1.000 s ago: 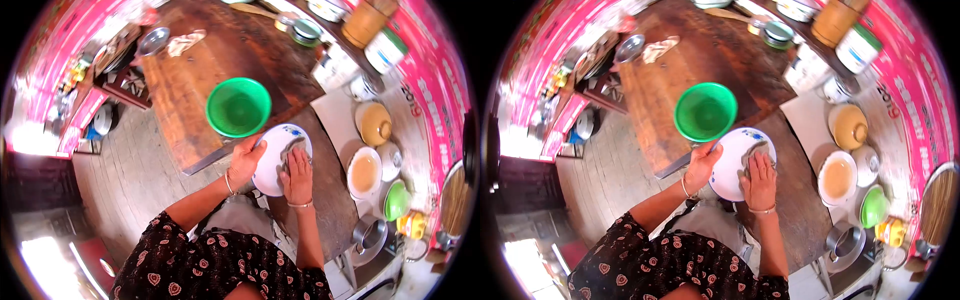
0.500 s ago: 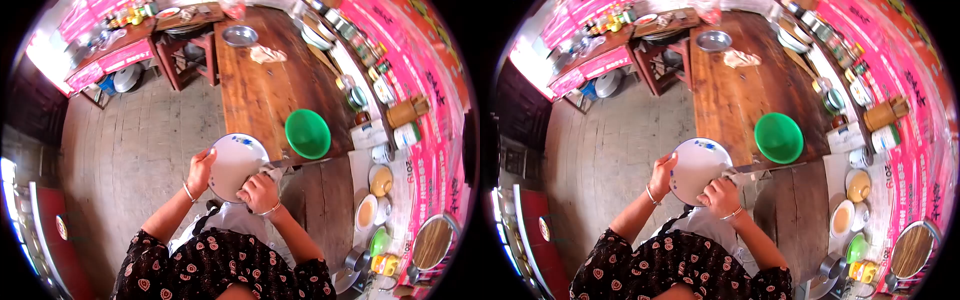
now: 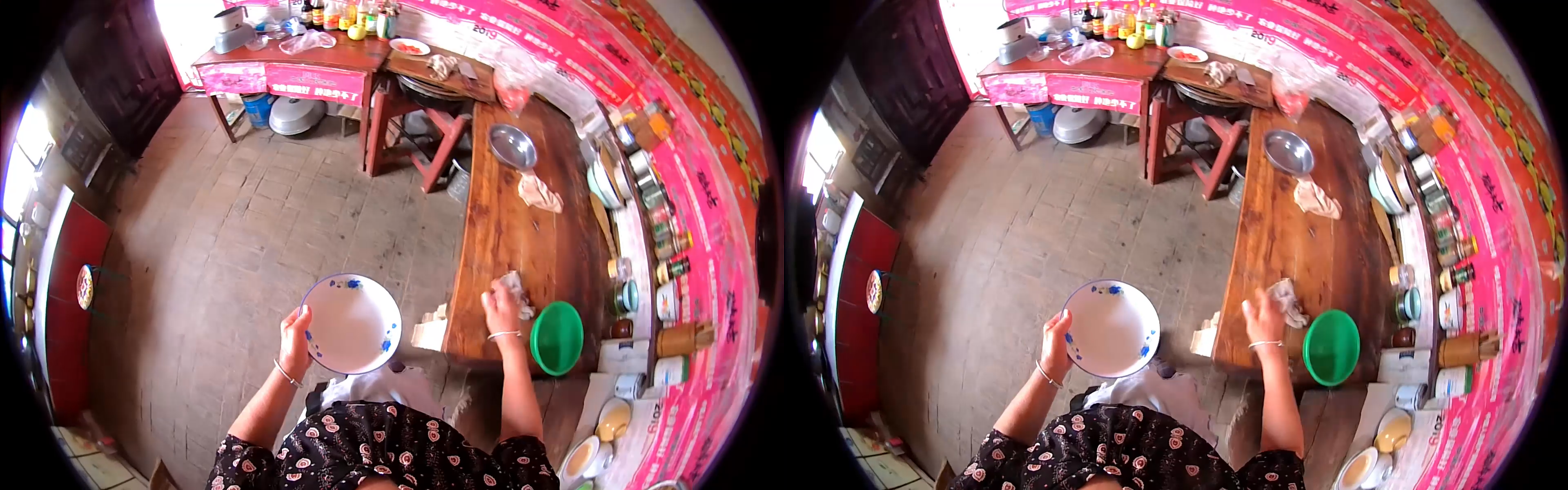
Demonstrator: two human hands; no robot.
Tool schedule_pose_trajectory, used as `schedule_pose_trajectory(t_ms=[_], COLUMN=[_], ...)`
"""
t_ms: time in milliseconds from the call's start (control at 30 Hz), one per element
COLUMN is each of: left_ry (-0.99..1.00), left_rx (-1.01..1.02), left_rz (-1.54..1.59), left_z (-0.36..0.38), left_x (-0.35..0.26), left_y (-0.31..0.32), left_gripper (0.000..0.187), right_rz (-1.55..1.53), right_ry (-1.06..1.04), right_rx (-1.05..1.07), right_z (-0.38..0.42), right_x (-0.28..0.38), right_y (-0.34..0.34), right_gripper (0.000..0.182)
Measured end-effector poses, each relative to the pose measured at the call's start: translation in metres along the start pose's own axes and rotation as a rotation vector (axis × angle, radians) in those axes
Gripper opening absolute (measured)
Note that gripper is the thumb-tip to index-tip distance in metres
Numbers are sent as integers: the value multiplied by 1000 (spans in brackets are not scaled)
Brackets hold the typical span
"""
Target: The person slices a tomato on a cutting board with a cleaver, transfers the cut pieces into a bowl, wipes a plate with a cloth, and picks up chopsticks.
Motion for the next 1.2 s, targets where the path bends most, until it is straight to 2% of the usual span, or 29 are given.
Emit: schedule_pose_trajectory(t_ms=[67,133,200,267,300,400,500,567,600,633,667,733,800,867,1000,1067,1133,1200], left_ry=[1,-6,11,20,-12,-54,-138,-250,-192,-130,-68,-152,-455,-490,-424,-18,-45,-522], left_rx=[-16,-36,-50,-35,-56,13,36,100,113,135,171,263,294,368,558,810,869,707], left_rz=[19,36,27,9,29,92,59,38,-57,-150,-241,-274,-208,-267,-447,-752,-753,-478], left_z=[-14,-30,-45,-61,-67,-80,-97,-109,-115,-119,-123,-141,-159,-164,-173,-181,-188,-171], left_x=[-3,-8,-12,-15,-16,-30,-41,-50,-48,-44,-40,-40,-48,-48,-48,-39,-29,-36], left_y=[1,11,18,26,30,45,53,55,53,47,42,43,50,52,60,56,54,87], left_gripper=[35,35,34,34,34,30,31,31,31,31,30,31,31,32,33,32,31,30], right_rz=[-474,-719,-1017,-1055,-1179,-1101,-1024,-1118,-1164,-1226,-1273,-1350,-1254,-1187,-1121,-1088,-1086,-1087], right_ry=[107,124,151,140,183,197,255,190,157,264,265,279,339,377,363,384,408,510], right_rx=[287,657,857,924,911,732,688,653,628,616,578,438,350,294,106,37,-33,-126], right_z=[-1,-9,-16,-24,-29,-53,-73,-83,-84,-81,-77,-66,-58,-51,-25,-12,0,12], right_x=[37,79,112,125,143,155,161,158,156,156,154,146,148,166,160,153,142,137], right_y=[29,46,71,99,101,104,98,96,95,94,100,115,112,73,81,84,92,79], right_gripper=[46,51,55,56,55,52,51,49,48,43,42,39,43,44,47,46,45,41])
Point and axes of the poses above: each hand's wrist, its own z-axis away from the middle knuckle, its own y-axis out of the palm, x = y × z, the point moved 1 cm from there along -z, towards the middle knuckle, and after that the axes turned 8 degrees about z, right-handed, at the moved point
